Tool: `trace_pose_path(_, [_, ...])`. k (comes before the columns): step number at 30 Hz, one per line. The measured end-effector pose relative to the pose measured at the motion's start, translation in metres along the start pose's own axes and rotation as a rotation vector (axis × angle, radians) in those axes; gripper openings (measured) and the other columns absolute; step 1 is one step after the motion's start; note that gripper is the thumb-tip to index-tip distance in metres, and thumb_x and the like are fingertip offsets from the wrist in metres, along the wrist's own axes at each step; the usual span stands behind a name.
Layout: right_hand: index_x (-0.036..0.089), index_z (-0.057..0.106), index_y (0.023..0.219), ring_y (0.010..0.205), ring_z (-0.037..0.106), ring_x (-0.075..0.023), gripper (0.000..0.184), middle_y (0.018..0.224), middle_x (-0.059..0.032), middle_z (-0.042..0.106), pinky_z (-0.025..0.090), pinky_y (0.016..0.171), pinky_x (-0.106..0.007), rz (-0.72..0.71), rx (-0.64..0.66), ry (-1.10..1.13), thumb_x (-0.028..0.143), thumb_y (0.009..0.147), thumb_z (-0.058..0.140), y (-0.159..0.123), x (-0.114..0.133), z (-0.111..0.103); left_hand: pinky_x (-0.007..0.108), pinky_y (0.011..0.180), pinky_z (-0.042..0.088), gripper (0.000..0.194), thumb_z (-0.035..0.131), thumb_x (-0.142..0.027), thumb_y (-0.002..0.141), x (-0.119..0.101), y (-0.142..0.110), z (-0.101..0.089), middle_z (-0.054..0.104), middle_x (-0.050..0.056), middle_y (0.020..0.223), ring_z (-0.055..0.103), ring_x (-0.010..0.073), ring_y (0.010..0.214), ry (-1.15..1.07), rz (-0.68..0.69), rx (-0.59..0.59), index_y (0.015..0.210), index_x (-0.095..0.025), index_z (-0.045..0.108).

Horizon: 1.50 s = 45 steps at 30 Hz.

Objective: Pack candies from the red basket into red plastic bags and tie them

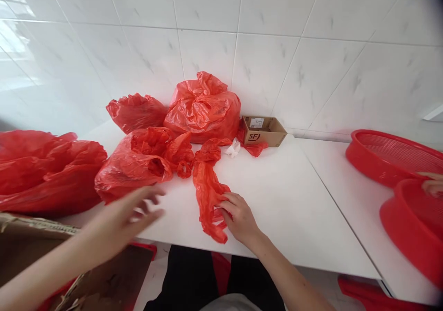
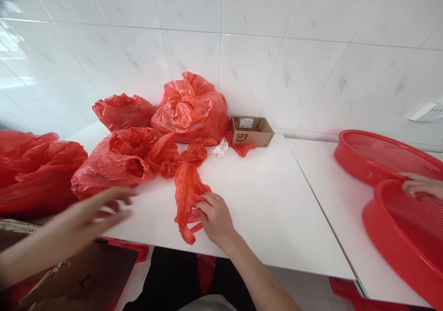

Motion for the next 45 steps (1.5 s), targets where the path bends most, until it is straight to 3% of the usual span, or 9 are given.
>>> trace_pose_path(4, [0.023,0.066,0.113,0.11,0.059,-0.0211,0.035,0.115,-0.0072,0.066,0.052,0.093,-0.041,0.003,-0.066,0.049,0.005,0.089,0.046,-0.005,0.009,-0.034,0.035,0.081,0.052,0.086,0.087,-0.045,0.051,-0.048,0.01,0.13,0.064,0.01,0.127,0.066,0.027,0.091,-0.106,0.091,0.384,0.131,-0.029,0.059])
trace_pose_path(8, [0.026,0.06,0.123,0.105,0.06,-0.0178,0.056,0.116,-0.0055,0.065,0.055,0.089,-0.035,0.061,-0.02,0.105,-0.005,0.081,0.038,-0.018,-0.004,-0.057,0.038,0.086,0.052,0.037,0.079,-0.043,0.064,-0.073,0.035,0.182,0.072,0.008,0.099,0.065,0.0287,0.096,-0.359,0.159,0.398,0.094,-0.022,0.073])
trace_pose_path(22, [0.025,0.068,0.108,0.096,0.06,-0.0193,0.041,0.101,-0.0045,0.067,0.051,0.076,-0.034,0.436,-0.024,-0.023,0.006,0.086,0.039,-0.06,-0.105,-0.152,0.046,0.088,0.055,0.045,0.06,-0.019,0.065,0.034,0.055,0.143,0.065,0.009,0.107,0.066,0.0232,0.095,-0.811,-0.247,-0.065,0.109,-0.022,0.055])
trace_pose_path(28, [0.024,0.06,0.119,0.094,0.062,-0.0177,0.033,0.109,-0.0048,0.066,0.05,0.078,-0.032,0.614,-0.215,0.358,0.022,0.089,0.047,-0.045,-0.1,-0.145,0.047,0.103,0.041,0.06,0.065,-0.035,0.075,-0.033,0.023,0.124,0.049,0.009,0.14,0.047,0.0326,0.127,0.036,0.319,-0.375,0.133,-0.032,0.051])
trace_pose_path(32, [0.023,0.057,0.111,0.079,0.06,-0.0135,0.029,0.093,-0.0007,0.064,0.051,0.076,-0.031,0.69,-0.32,0.87,0.023,0.081,0.054,-0.034,-0.091,-0.125,0.035,0.08,0.048,0.022,0.062,-0.041,0.079,-0.038,0.028,0.146,0.067,0.005,0.108,0.059,0.0281,0.1,0.058,0.183,-0.184,0.096,-0.03,0.07])
trace_pose_path(36, [0.024,0.052,0.099,0.048,0.037,-0.0044,0.038,0.08,0.006,0.058,0.031,0.044,-0.018,0.864,-0.458,1.189,0.014,0.062,0.055,-0.043,-0.11,-0.124,0.022,0.051,0.044,0.024,0.064,-0.047,0.08,-0.02,0.032,0.154,0.055,-0.003,0.063,0.052,0.0139,0.055,-0.453,-0.07,-0.012,0.088,-0.025,0.062])
trace_pose_path(38, [0.024,0.054,0.096,0.044,0.025,-0.0027,0.038,0.08,0.006,0.058,0.02,0.041,-0.017,0.907,-0.31,1.087,0.012,0.06,0.052,-0.046,-0.117,-0.13,0.02,0.05,0.046,0.026,0.074,-0.039,0.073,-0.011,0.031,0.154,0.054,-0.005,0.064,0.054,0.0114,0.053,-0.851,-0.261,0.019,0.089,-0.024,0.06])
trace_pose_path(41, [0.021,0.064,0.096,0.057,0.046,-0.0062,0.034,0.096,-0.0002,0.063,0.038,0.053,-0.02,0.841,0.0,0.669,0.012,0.067,0.05,-0.042,-0.11,-0.147,0.02,0.052,0.051,0.026,0.077,-0.021,0.068,-0.006,0.031,0.149,0.06,-0.003,0.072,0.06,0.0113,0.056,-1.105,-0.413,-0.036,0.089,-0.021,0.062])
trace_pose_path(45, [0.023,0.066,0.099,0.105,0.058,-0.0166,0.034,0.119,-0.0046,0.06,0.048,0.084,-0.029,0.498,-0.185,0.26,0.008,0.076,0.046,-0.015,-0.052,-0.175,0.02,0.048,0.052,0.03,0.074,-0.022,0.073,-0.02,0.031,0.157,0.064,-0.002,0.074,0.062,0.012,0.055,-1.112,-0.384,-0.03,0.101,-0.026,0.064])
Point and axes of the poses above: each hand's wrist, its own y-axis towards the middle knuckle, its own z-axis out of the palm, x = y × z, the point moved 7 cm from there along y, towards the middle knuckle
